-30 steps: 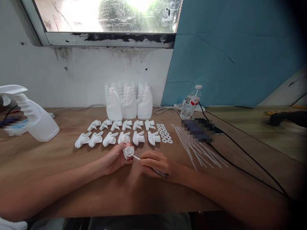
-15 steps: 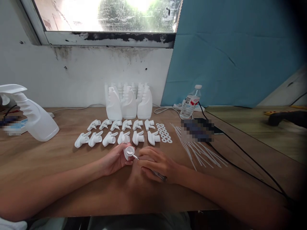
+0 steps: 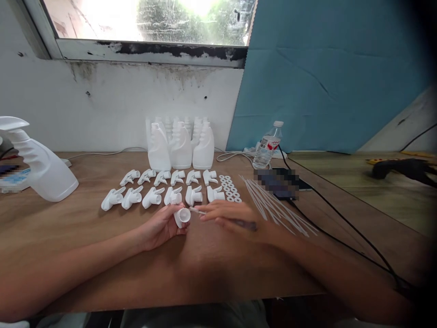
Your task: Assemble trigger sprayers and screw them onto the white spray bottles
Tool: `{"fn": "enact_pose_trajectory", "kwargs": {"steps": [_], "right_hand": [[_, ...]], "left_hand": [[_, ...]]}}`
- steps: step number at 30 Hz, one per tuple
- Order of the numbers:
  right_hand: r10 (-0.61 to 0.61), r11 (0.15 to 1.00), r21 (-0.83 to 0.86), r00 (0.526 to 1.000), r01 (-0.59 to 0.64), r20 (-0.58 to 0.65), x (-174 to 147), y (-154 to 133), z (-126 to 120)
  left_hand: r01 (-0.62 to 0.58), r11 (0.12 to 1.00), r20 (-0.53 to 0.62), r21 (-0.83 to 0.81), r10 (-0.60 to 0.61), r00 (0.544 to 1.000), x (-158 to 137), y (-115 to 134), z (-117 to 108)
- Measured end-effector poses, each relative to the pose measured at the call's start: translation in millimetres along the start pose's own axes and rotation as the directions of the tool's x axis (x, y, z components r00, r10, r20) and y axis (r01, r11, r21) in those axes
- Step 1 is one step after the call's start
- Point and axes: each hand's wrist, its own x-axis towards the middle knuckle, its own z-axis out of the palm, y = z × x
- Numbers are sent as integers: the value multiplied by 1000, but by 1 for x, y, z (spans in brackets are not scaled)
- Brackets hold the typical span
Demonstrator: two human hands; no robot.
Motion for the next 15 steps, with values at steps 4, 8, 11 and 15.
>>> {"fn": "enact_pose_trajectory", "kwargs": {"steps": [4,8,11,15], "right_hand": [[336,941,37,941,-337,31,-6,5,-55],[543,839,-8,836,-544,74,-18,23,-85],[566,821,-29,805,-571,179,-22,31,-86],[596,796,-81,754,-600,277,-21,33,-80]], "left_hand": [[-8,1000,0,17,8,1000,0,0,0],[-23,999,2,43,23,1000,-3,0,2],[-25,998,2,54,25,1000,-3,0,3],[-25,998,23,56,24,999,-3,0,3]]}}
